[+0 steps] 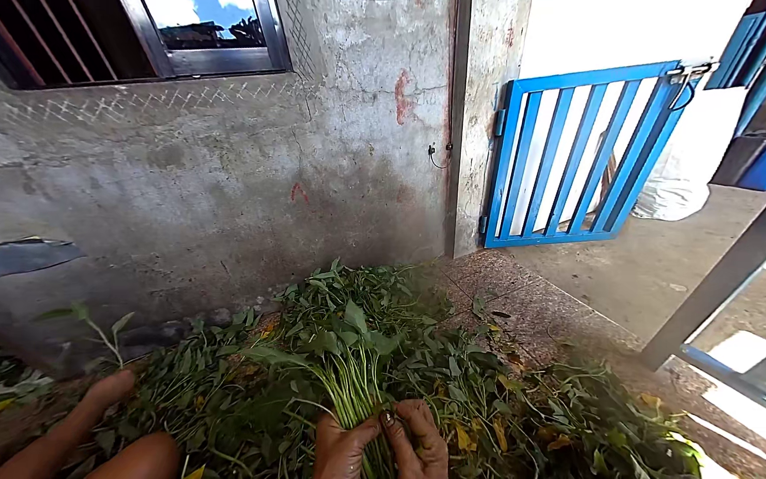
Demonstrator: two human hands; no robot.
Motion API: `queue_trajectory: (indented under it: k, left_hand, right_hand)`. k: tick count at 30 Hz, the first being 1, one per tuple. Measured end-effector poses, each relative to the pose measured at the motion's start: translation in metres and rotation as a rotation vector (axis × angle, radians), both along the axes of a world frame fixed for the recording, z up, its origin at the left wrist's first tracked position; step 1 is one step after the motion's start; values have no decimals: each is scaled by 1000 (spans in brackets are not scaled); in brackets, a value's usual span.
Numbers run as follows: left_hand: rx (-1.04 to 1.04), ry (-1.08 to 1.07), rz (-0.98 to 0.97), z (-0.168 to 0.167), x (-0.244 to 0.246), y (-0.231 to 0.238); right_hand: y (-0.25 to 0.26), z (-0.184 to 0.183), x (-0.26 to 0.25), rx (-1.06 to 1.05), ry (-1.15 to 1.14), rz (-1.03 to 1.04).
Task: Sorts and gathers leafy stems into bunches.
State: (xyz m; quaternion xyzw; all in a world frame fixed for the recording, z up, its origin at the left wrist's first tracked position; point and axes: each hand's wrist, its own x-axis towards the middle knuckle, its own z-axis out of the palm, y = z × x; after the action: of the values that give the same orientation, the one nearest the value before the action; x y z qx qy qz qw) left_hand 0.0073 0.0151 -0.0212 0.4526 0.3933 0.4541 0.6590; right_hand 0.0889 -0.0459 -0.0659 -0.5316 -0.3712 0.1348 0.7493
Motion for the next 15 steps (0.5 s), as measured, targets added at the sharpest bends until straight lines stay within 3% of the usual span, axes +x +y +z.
queue_trajectory:
  k: [4,7,9,13,15]
  left_hand:
    - [-46,-67,134,-3,4,2]
    - [-56,-139,257,-2,0,14]
    - [-42,-155,303,2,-9,26]
    - [-10,-131,303,7,-16,30]
    - [-13,-94,262,7,-13,24]
  right_hand:
    - [4,-14,9,-162,-745,-268]
    - [-12,-28,19,-288,-1074,-299]
    - [-33,-34,25,-529,-1101,-154]
    - [-58,-18,56,-1451,-776,370]
    - [-61,3,68,-1556,-738,415]
